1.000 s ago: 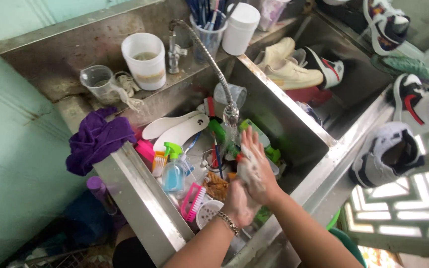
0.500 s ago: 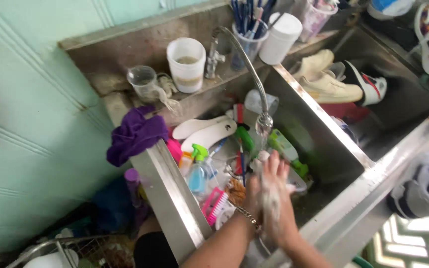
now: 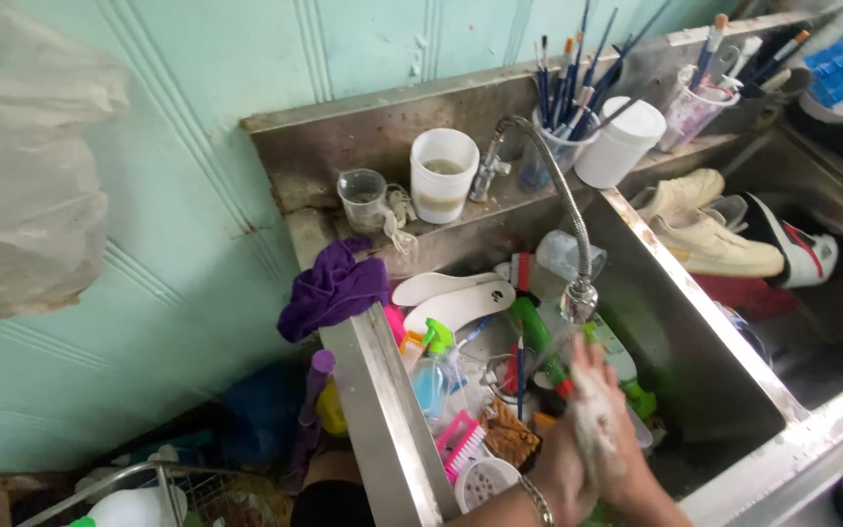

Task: Washing a shoe insole in a sink and painting a small detail on it with a brush

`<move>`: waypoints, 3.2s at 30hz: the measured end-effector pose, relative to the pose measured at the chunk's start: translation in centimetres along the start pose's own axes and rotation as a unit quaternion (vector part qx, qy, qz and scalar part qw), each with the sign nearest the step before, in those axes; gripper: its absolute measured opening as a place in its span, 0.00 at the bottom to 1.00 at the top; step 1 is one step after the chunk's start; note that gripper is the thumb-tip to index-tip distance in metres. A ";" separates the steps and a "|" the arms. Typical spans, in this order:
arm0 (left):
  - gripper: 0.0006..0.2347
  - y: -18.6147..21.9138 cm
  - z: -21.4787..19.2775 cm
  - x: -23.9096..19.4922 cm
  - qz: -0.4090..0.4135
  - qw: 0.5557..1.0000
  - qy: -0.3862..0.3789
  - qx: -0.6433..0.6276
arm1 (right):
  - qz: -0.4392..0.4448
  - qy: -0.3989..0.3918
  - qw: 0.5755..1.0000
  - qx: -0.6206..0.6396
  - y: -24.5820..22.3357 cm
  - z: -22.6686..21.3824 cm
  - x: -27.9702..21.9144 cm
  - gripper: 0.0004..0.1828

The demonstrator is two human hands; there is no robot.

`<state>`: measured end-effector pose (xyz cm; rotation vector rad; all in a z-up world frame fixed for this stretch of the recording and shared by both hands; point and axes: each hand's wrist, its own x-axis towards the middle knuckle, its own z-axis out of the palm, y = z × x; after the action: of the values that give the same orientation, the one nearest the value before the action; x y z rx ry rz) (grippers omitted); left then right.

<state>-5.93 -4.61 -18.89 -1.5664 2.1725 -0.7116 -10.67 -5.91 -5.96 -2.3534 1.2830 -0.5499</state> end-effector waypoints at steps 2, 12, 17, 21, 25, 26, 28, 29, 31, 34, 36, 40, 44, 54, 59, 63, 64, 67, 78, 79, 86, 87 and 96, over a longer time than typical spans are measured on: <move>0.32 -2.1 0.5 -0.1 0.081 0.985 0.011 0.153 | -0.101 -0.025 0.988 0.117 -1.0 -2.8 0.4 0.47; 0.15 -8.5 -3.0 -0.2 0.417 0.582 0.073 0.694 | -0.097 -0.044 0.991 0.080 -1.2 -2.7 1.4 0.49; 0.06 -7.8 -4.8 -2.5 0.525 0.112 0.127 0.834 | -0.134 0.038 0.990 -0.012 1.3 0.8 -1.3 0.46; 0.16 -18.7 -7.5 -3.7 0.626 -0.079 0.145 0.762 | 0.196 -0.078 0.966 0.151 1.6 4.4 3.3 0.43; 0.18 -20.6 -0.2 -1.2 0.648 0.056 -0.102 0.752 | 0.383 0.088 0.673 0.627 10.6 12.4 8.7 0.27; 0.15 -20.8 2.3 -1.0 0.621 0.095 -0.205 0.751 | 0.393 0.099 0.600 0.690 12.6 14.0 9.8 0.26; 0.11 -22.1 5.8 -0.7 0.616 0.140 -0.212 0.746 | 0.361 0.007 0.529 0.768 18.2 15.6 12.8 0.29; 0.09 -22.3 7.4 -1.1 0.612 0.184 -0.217 0.738 | 0.324 -0.083 0.445 0.831 20.9 16.7 13.4 0.33; 0.13 -24.5 5.5 -1.6 0.615 0.142 -0.223 0.743 | 0.259 -0.208 0.299 0.894 26.8 18.6 15.8 0.39; 0.16 -26.2 4.3 -1.4 0.595 0.112 -0.236 0.760 | 0.113 -0.446 0.084 0.884 31.1 21.8 20.7 0.34; 0.13 -26.0 4.5 -1.3 0.581 0.125 -0.238 0.768 | 0.050 -0.559 0.021 0.828 28.8 17.9 16.7 0.53; 0.05 -26.6 5.1 -0.9 0.524 0.127 -0.215 0.814 | 0.336 -0.039 0.673 0.658 9.3 11.5 16.7 0.27; 0.15 -27.1 4.6 -0.7 0.503 0.135 -0.218 0.825 | 0.394 -0.079 0.863 0.305 7.4 11.7 15.9 0.42; 0.29 -28.4 1.6 -0.6 0.485 0.189 -0.151 0.841 | 0.213 -0.331 0.900 -0.187 16.7 23.2 9.0 0.33; 0.24 -29.5 3.9 -0.5 0.568 0.192 -0.227 0.768 | 0.247 -0.254 0.928 -0.114 18.0 21.7 12.0 0.29; 0.19 -28.6 4.8 -0.1 0.553 0.134 -0.233 0.789 | 0.129 -0.106 0.981 -0.095 8.6 10.1 11.6 0.61; 0.14 -29.2 3.6 -0.1 0.570 0.042 -0.211 0.793 | 0.190 -0.119 0.975 -0.016 9.5 9.1 11.2 0.27; 0.14 -29.2 4.0 0.5 0.592 -0.163 -0.167 0.771 | 0.275 -0.134 0.947 0.103 6.6 4.1 10.4 0.24; 0.33 -38.0 6.0 4.7 0.529 -0.654 -0.183 0.509 | 0.361 -0.045 0.917 0.164 1.6 -6.1 10.1 0.19; 0.29 -39.5 6.9 5.4 0.517 -0.699 -0.122 0.479 | 0.343 -0.004 0.930 0.133 2.7 -5.9 9.8 0.19; 0.14 -43.5 10.5 5.9 0.410 -0.804 -0.081 0.423 | 0.144 0.258 0.955 0.003 10.1 -4.5 9.0 0.18; 0.14 -42.6 10.2 5.0 0.414 -0.804 -0.081 0.420 | 0.141 0.256 0.956 0.006 10.1 -4.7 8.8 0.18; 0.16 -30.8 0.8 -9.2 0.301 -0.828 -0.110 0.460 | 0.088 0.564 0.781 0.255 2.1 -8.8 7.7 0.03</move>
<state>20.93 -3.85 -1.28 -2.8531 2.3133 0.1108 -12.87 -14.89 1.44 -1.3208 1.4417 -2.1146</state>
